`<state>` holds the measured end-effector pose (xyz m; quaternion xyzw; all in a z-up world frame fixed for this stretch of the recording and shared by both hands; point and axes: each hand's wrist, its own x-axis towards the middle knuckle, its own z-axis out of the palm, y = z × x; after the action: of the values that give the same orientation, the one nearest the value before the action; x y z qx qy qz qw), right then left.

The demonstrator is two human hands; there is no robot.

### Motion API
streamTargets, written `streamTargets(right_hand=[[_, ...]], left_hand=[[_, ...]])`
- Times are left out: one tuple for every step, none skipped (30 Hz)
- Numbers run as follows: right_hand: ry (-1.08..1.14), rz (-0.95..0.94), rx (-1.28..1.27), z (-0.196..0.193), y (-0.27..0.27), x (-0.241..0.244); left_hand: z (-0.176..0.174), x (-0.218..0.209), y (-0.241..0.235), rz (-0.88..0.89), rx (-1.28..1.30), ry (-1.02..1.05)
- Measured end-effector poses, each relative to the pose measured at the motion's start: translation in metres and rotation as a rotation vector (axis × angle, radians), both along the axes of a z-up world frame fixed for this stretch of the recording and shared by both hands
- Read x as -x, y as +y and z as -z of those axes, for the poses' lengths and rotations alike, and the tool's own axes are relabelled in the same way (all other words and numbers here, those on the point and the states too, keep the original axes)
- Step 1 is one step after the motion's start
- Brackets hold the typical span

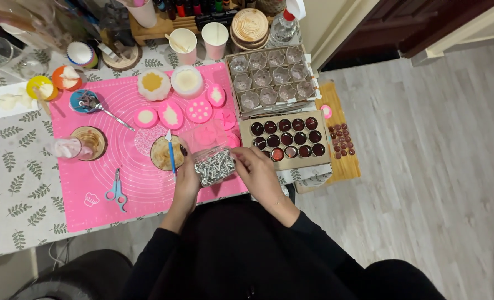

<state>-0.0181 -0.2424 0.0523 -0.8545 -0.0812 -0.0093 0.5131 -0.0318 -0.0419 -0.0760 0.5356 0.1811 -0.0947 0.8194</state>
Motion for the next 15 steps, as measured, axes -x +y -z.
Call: streamTargets(right_hand=[[-0.001,-0.001,0.001,-0.006,-0.001,0.0],[-0.003,-0.028,0.054,-0.011,-0.001,0.0],[-0.006,-0.055,0.107,-0.017,-0.001,0.0],[-0.003,-0.052,0.109,-0.017,-0.003,-0.001],[-0.081,-0.094,0.176,-0.016,-0.004,-0.001],[-0.159,-0.136,0.244,-0.016,-0.006,-0.002],[-0.157,-0.134,0.247,-0.024,-0.006,-0.002],[-0.175,-0.172,0.345,-0.032,-0.006,-0.004],[-0.192,-0.209,0.443,-0.04,-0.005,-0.006],[-0.189,-0.211,0.443,-0.037,-0.006,-0.007],[-0.183,-0.226,0.455,-0.034,-0.007,-0.007],[-0.178,-0.239,0.468,-0.031,-0.008,-0.009],[-0.176,-0.239,0.468,-0.029,-0.007,-0.009],[-0.185,-0.235,0.458,-0.027,-0.006,-0.01],[-0.193,-0.23,0.447,-0.026,-0.006,-0.01]], left_hand=[[-0.002,-0.002,-0.002,-0.001,0.001,-0.001],[-0.003,-0.004,-0.004,-0.006,-0.1,0.007],[-0.005,-0.006,-0.005,-0.012,-0.199,0.011],[0.008,-0.004,-0.004,-0.009,-0.197,0.013],[0.022,-0.002,-0.003,0.0,-0.218,0.008],[0.035,-0.001,-0.002,0.009,-0.239,0.003],[0.029,-0.001,-0.003,0.012,-0.236,0.004],[0.024,-0.002,-0.004,0.044,-0.246,0.061],[0.018,-0.004,-0.004,0.078,-0.256,0.117],[0.0,-0.005,-0.006,0.077,-0.256,0.12],[-0.019,-0.007,-0.008,0.113,-0.22,0.112],[-0.037,-0.01,-0.01,0.15,-0.182,0.103],[-0.041,-0.01,-0.011,0.15,-0.182,0.105],[-0.045,-0.011,-0.012,0.161,-0.129,0.073],[-0.049,-0.011,-0.014,0.173,-0.077,0.043]])
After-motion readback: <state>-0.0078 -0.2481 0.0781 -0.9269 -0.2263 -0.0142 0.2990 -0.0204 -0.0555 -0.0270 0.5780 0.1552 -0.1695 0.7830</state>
